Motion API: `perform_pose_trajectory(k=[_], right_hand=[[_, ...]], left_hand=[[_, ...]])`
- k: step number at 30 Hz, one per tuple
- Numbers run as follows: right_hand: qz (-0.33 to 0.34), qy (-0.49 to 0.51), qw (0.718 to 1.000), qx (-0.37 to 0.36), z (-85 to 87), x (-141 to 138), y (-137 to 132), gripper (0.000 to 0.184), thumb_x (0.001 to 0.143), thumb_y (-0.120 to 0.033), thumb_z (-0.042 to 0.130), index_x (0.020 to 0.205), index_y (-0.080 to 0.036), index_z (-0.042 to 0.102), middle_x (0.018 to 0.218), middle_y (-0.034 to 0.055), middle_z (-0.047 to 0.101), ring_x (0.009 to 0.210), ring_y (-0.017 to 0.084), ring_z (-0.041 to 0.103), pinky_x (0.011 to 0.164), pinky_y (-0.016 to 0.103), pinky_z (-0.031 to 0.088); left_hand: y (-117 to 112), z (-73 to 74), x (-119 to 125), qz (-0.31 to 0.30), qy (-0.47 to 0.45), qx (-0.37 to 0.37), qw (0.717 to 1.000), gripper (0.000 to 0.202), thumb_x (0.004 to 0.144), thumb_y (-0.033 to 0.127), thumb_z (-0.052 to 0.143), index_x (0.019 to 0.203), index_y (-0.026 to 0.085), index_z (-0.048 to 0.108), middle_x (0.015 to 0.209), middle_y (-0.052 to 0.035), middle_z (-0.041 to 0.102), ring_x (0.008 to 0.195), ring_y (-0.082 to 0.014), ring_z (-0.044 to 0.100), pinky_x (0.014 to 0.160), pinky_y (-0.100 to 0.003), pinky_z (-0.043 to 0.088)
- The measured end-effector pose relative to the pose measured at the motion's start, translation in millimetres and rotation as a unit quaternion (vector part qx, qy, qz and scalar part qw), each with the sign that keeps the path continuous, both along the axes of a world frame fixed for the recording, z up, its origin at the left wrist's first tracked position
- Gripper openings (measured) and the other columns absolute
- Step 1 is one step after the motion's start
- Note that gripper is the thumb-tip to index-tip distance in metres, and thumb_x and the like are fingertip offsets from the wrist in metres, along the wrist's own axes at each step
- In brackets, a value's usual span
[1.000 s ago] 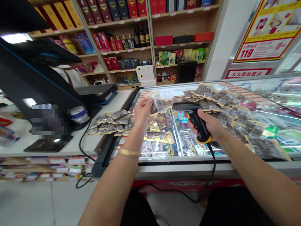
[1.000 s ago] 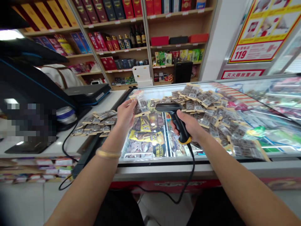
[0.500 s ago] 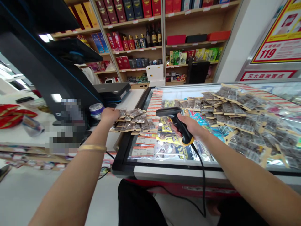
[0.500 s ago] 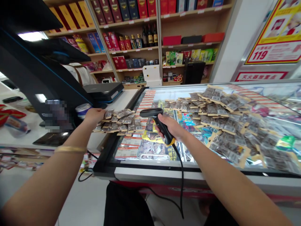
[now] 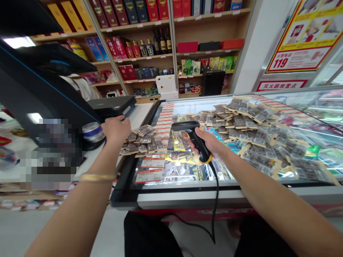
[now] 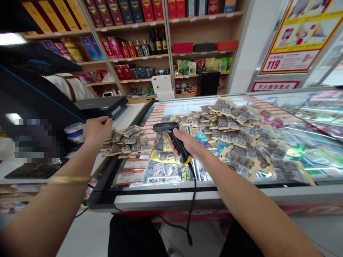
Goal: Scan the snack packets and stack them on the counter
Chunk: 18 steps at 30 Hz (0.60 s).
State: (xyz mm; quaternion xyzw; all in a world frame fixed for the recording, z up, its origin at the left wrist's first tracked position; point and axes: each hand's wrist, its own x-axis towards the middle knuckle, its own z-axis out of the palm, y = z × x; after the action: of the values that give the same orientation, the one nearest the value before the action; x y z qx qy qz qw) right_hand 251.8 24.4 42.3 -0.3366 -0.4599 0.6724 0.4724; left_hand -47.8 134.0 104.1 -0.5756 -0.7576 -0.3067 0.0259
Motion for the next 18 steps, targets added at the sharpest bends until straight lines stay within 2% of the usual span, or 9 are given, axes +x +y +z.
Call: perform_pose_trajectory(k=[4,7,9,14,18], right_hand=[[-0.044,0.006,0.999,0.001,7.6,23,-9,0.057,0.081,-0.07,0.069,0.098,-0.015,0.064,0.059,-0.0024,0.058,0.041,0.01,0.049,0.04,0.022,0.042],[-0.075,0.0,0.997,0.004,10.1,52,-18,0.057,0.082,-0.07,0.069,0.102,-0.016,0.063,0.059,-0.0022,0.058,0.042,0.01,0.048,0.041,0.022,0.041],[-0.086,0.0,0.996,0.006,11.3,73,-25,0.058,0.081,-0.07,0.069,0.103,-0.017,0.062,0.061,-0.0014,0.058,0.044,0.011,0.049,0.042,0.023,0.04],[-0.119,0.017,0.993,0.023,11.3,110,-37,0.055,0.082,-0.068,0.068,0.104,-0.018,0.061,0.063,-0.002,0.056,0.046,0.011,0.048,0.044,0.023,0.04],[-0.121,0.022,0.992,0.026,4.7,113,-38,0.062,0.076,-0.072,0.072,0.103,-0.016,0.061,0.062,-0.0022,0.055,0.045,0.011,0.048,0.043,0.023,0.039]], left_hand=[[-6,-2.4,58,-0.145,-0.055,0.066,0.986,0.043,0.09,0.03,0.053,0.123,0.012,0.074,0.125,-0.0166,0.072,0.122,-0.0317,0.063,0.112,-0.044,0.043],[-7,-15.7,106,-0.249,-0.139,0.049,0.957,0.043,0.088,0.03,0.053,0.122,0.012,0.074,0.118,-0.0132,0.075,0.106,-0.0257,0.069,0.097,-0.036,0.051],[-6,-26.7,137,-0.286,-0.173,0.027,0.942,0.041,0.087,0.031,0.054,0.116,0.011,0.075,0.114,-0.0125,0.076,0.102,-0.024,0.069,0.092,-0.033,0.052],[-2,-47.1,202,-0.322,-0.171,-0.031,0.931,0.031,0.085,0.036,0.056,0.092,0.015,0.077,0.093,-0.0078,0.077,0.093,-0.0227,0.068,0.084,-0.03,0.049],[3,-52.3,235,-0.276,-0.14,-0.088,0.947,0.03,0.084,0.044,0.06,0.083,0.017,0.073,0.088,-0.0093,0.075,0.091,-0.0247,0.068,0.079,-0.031,0.047]])
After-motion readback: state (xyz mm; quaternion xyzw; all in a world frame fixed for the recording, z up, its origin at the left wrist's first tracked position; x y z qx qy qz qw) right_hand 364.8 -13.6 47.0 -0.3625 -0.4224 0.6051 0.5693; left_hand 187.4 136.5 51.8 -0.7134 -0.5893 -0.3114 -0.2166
